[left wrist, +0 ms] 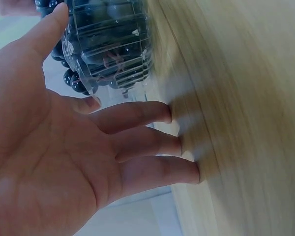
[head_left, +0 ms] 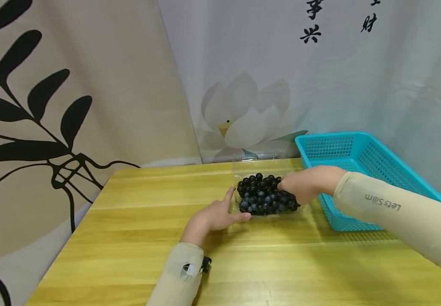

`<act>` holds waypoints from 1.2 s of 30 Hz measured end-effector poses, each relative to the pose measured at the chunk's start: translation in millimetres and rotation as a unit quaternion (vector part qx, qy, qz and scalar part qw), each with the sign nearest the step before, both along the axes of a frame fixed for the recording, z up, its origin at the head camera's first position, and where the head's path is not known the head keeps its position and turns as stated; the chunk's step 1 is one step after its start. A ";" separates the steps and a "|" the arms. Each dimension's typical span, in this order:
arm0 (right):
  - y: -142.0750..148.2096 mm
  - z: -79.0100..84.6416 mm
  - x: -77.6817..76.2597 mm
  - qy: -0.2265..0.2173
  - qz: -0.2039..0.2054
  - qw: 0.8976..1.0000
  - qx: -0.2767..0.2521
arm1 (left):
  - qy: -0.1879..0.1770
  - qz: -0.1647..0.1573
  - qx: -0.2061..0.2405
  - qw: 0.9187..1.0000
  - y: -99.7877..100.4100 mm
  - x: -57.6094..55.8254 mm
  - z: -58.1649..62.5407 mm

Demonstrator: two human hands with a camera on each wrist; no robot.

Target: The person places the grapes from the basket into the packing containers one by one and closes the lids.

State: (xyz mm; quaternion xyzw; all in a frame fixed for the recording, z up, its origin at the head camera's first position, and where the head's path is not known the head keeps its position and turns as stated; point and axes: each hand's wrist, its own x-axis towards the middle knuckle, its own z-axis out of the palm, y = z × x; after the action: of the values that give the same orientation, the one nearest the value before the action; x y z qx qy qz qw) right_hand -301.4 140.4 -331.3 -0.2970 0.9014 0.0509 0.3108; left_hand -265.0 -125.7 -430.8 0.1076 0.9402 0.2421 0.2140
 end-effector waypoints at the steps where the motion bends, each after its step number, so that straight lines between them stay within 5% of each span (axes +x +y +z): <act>1: 1.1 0.4 0.1 0.001 0.002 1.000 -0.003 | -0.001 -0.001 0.000 1.000 0.6 -0.5 0.8; 9: 1.6 -5.0 3.1 0.057 0.060 0.996 0.007 | -0.003 0.002 -0.009 1.000 2.4 1.2 2.9; 17: 6.0 -20.0 -1.6 0.172 0.134 0.975 0.035 | -0.001 0.008 -0.002 1.000 1.8 1.9 4.4; 24: 9.4 -24.9 -2.6 0.100 0.057 0.993 -0.026 | -0.002 0.007 -0.009 1.000 1.4 2.1 0.6; 29: 7.5 -14.8 -0.5 0.067 0.026 0.996 -0.045 | 0.000 0.006 -0.009 1.000 2.8 1.2 2.4; 36: -1.2 -6.9 4.6 0.127 0.065 0.990 0.012 | 0.003 0.001 -0.004 1.000 3.2 1.2 0.7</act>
State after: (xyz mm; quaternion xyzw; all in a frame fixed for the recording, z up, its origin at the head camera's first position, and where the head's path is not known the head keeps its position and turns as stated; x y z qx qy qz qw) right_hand -296.8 139.1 -338.2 -0.3422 0.9118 0.1187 0.1938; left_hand -263.8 -122.6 -430.1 0.1065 0.9419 0.2381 0.2114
